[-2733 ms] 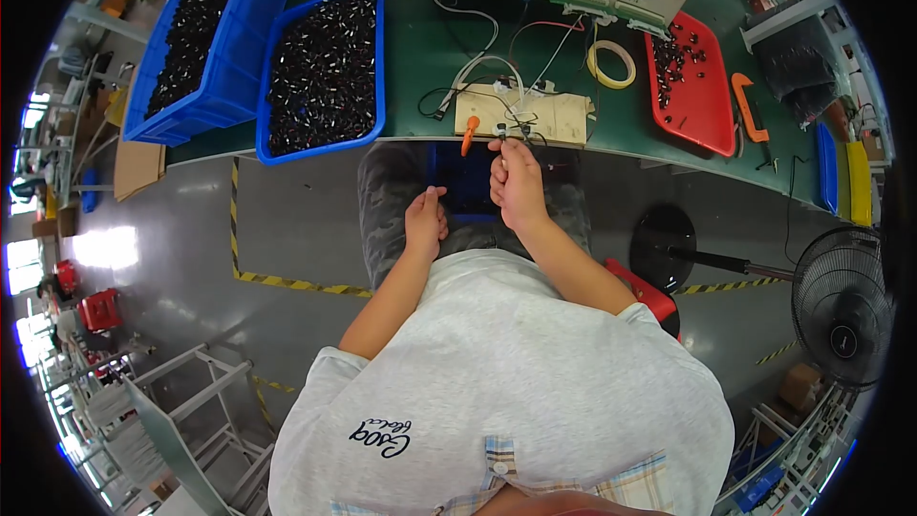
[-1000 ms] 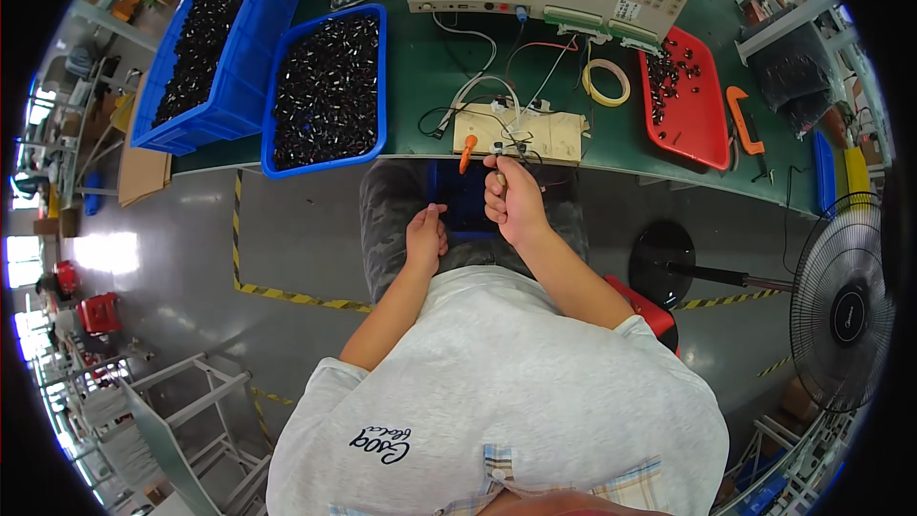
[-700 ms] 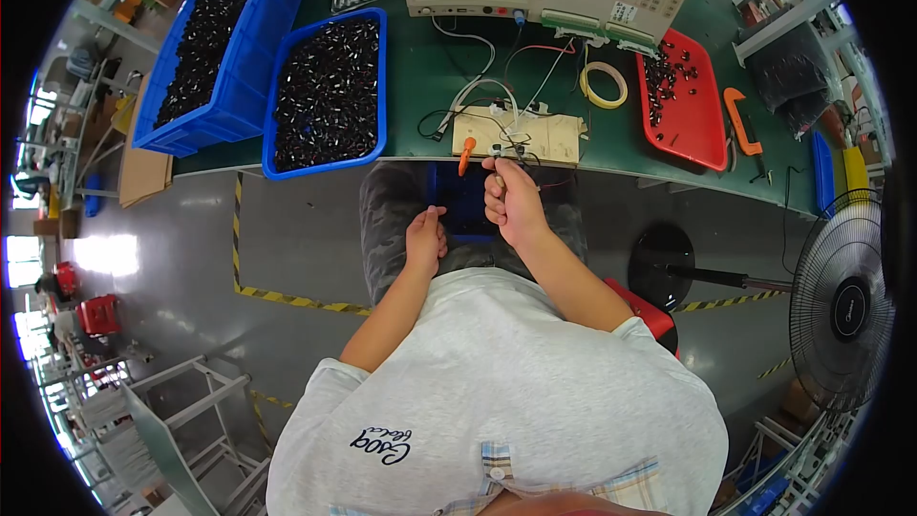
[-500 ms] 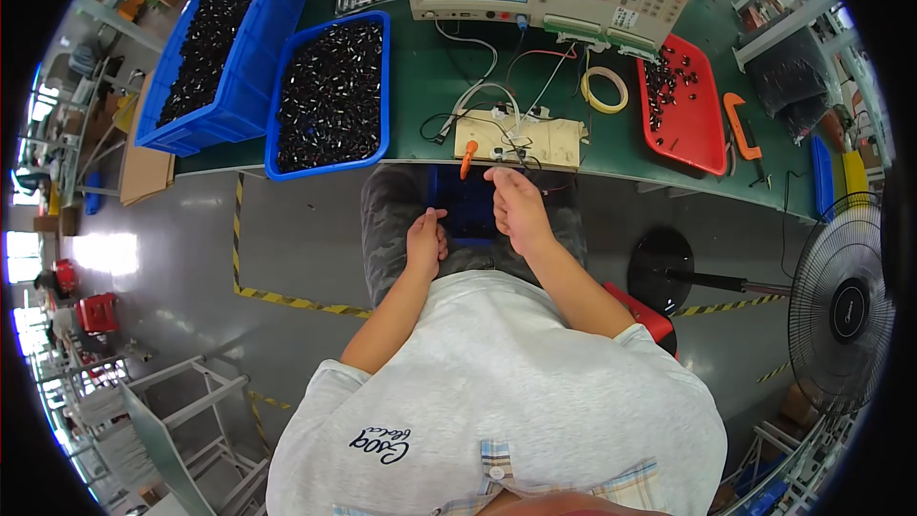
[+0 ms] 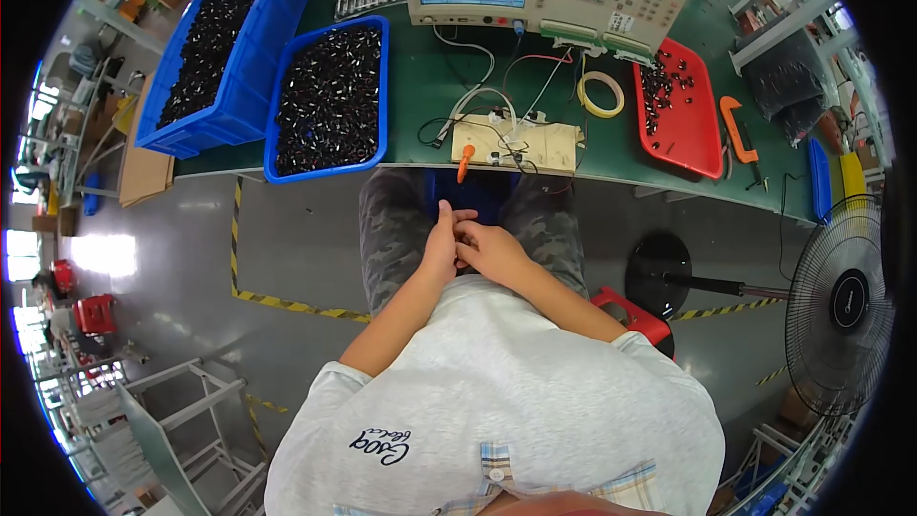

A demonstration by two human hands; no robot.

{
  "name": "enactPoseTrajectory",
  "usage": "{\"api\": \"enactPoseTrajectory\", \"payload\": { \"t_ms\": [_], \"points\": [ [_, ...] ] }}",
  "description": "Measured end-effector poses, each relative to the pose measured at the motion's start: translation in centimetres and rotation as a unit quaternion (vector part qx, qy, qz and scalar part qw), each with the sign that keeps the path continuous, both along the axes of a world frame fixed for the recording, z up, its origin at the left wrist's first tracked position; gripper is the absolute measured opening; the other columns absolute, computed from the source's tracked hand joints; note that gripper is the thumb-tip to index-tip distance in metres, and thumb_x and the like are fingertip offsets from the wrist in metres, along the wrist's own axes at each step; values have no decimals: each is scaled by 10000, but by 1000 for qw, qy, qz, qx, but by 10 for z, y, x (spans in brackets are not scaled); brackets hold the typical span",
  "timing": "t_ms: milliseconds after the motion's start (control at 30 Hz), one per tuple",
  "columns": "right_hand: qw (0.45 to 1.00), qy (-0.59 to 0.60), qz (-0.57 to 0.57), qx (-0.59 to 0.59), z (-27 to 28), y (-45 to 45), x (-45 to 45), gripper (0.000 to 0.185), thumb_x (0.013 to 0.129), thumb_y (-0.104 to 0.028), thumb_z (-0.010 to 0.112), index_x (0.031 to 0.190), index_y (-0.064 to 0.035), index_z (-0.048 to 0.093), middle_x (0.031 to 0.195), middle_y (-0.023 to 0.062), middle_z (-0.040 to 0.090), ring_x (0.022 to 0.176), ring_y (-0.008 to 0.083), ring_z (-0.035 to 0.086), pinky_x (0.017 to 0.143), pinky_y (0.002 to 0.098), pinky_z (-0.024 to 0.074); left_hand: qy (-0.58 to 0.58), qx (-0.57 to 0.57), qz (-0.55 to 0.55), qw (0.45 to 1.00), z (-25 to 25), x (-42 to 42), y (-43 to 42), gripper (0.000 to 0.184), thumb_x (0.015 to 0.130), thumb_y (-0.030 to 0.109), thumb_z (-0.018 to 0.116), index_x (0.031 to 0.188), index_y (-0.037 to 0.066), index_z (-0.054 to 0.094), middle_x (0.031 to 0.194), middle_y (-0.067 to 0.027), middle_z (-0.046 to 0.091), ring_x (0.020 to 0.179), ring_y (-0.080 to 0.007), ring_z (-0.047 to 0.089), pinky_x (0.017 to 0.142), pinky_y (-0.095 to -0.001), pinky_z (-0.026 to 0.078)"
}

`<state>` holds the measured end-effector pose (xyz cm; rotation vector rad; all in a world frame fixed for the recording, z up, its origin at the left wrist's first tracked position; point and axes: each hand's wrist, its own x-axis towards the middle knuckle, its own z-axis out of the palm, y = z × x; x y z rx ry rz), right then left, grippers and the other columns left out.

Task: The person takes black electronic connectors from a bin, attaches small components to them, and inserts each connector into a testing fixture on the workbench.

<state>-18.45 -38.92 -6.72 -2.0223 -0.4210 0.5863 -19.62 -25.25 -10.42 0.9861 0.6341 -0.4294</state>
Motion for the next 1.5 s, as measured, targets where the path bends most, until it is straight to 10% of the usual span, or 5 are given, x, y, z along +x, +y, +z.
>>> {"api": "enactPoseTrajectory", "payload": {
  "t_ms": [367,867,1167,1500],
  "points": [
    [983,98,-68,141,16,-8,-2,200,950,-222,660,997,-28,651,788,64,742,719,147,743,637,284,529,-28,-33,-31,999,41,-8,2,530,1076,547,359,1120,64,572,712,-14,557,438,-73,382,363,-233,277],
    [984,-86,-155,32,38,-16,-3,183,922,-228,709,984,-61,665,794,91,687,611,178,639,574,321,478,-80,-11,6,997,52,-17,-1,330,1069,372,526,878,105,495,675,16,469,421,-52,349,368,-232,277],
    [968,40,-82,233,45,-23,-6,403,1005,-88,491,1402,-24,460,817,35,540,755,115,511,718,275,446,-131,24,20,991,53,-22,2,346,1072,360,533,866,83,559,657,22,493,449,-41,365,403,-218,288],
    [976,136,38,164,76,-32,3,549,1021,-64,440,1558,-64,325,849,46,550,813,126,516,770,270,440,-294,292,-46,909,54,-28,5,269,1027,226,621,860,15,624,720,-19,591,682,-88,532,617,-279,447]
  ]
}}
